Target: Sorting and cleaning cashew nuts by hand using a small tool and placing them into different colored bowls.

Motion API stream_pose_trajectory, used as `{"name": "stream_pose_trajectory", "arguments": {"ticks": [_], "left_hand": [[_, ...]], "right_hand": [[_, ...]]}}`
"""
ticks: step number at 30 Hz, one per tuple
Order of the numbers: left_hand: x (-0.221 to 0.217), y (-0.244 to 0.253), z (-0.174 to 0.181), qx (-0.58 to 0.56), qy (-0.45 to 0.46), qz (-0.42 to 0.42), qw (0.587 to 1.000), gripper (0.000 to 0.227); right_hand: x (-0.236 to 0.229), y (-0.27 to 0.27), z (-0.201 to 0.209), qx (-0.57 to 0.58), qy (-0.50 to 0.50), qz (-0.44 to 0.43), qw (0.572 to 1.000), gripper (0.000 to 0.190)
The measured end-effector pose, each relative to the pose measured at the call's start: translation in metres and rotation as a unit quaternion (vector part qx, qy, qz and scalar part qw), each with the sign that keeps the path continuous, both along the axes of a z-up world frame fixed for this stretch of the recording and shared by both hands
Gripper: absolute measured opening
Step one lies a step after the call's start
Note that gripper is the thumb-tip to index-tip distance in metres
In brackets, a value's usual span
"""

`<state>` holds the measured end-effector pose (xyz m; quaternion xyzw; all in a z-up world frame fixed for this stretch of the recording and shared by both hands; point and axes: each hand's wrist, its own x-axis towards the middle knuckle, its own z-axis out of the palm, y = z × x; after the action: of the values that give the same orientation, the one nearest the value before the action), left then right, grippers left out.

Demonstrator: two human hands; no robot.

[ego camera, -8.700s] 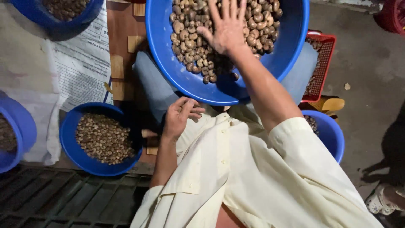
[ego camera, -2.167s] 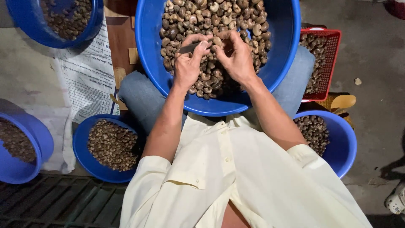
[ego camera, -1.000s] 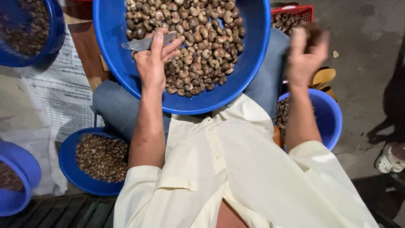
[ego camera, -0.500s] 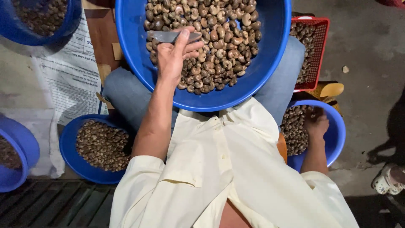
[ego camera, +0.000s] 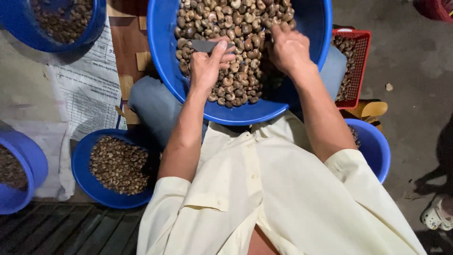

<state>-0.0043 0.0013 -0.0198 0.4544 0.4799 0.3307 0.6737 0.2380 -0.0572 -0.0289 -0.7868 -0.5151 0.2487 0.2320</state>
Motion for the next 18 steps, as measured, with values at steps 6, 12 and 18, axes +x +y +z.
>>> {"name": "stream_pose_trajectory", "arguments": {"ticks": [6,12,18], "left_hand": [[0.006,-0.002,0.004,0.016,0.008,-0.040,0.999,0.026],[0.005,-0.001,0.010,0.029,0.011,-0.059,0.998,0.028],[0.002,-0.003,-0.001,0.085,-0.015,-0.039,0.996,0.026]], "right_hand": [[0.004,-0.014,-0.076,-0.142,0.018,0.027,0.989,0.070],[-0.004,-0.016,-0.054,-0.037,-0.321,0.168,0.931,0.019],[-0.030,-0.011,0.013,-0.054,-0.050,0.182,0.981,0.053]]}}
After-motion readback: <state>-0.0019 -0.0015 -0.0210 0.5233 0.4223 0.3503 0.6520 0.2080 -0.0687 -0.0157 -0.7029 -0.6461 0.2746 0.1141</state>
